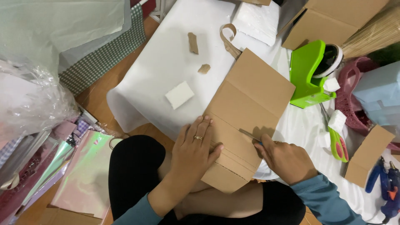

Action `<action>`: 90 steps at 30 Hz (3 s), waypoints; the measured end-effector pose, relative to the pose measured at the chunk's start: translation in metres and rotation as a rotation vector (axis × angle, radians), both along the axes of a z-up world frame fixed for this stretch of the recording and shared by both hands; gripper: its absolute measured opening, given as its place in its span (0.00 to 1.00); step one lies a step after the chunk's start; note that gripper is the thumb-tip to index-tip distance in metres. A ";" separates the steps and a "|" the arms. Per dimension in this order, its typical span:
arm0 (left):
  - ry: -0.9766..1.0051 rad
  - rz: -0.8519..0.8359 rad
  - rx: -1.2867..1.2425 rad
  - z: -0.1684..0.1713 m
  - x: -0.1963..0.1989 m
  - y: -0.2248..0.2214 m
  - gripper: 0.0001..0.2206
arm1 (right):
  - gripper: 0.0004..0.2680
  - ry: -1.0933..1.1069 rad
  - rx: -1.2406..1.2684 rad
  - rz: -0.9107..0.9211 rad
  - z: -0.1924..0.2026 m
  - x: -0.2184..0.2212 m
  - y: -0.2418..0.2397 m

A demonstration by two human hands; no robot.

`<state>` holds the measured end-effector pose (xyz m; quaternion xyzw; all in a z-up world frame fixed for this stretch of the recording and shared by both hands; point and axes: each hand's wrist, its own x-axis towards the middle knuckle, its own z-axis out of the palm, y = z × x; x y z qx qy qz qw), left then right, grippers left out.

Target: Cutting cardboard with a utility knife and assembling pieces using a hot glue gun.

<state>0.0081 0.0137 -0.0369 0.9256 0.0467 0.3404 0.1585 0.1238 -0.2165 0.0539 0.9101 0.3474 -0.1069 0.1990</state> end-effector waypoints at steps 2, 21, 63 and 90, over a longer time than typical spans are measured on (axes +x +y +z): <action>0.004 -0.002 0.007 -0.002 0.000 0.000 0.26 | 0.11 0.002 0.002 -0.010 0.006 -0.003 0.002; 0.107 0.002 0.133 0.025 -0.009 0.005 0.28 | 0.13 -0.078 -0.041 -0.026 -0.019 -0.008 -0.091; 0.178 -0.112 -0.541 0.064 0.018 0.078 0.12 | 0.14 0.283 0.670 -0.453 -0.014 0.028 0.043; 0.392 -0.053 -0.140 0.084 0.057 0.063 0.13 | 0.14 0.310 0.671 -0.463 -0.014 0.020 0.042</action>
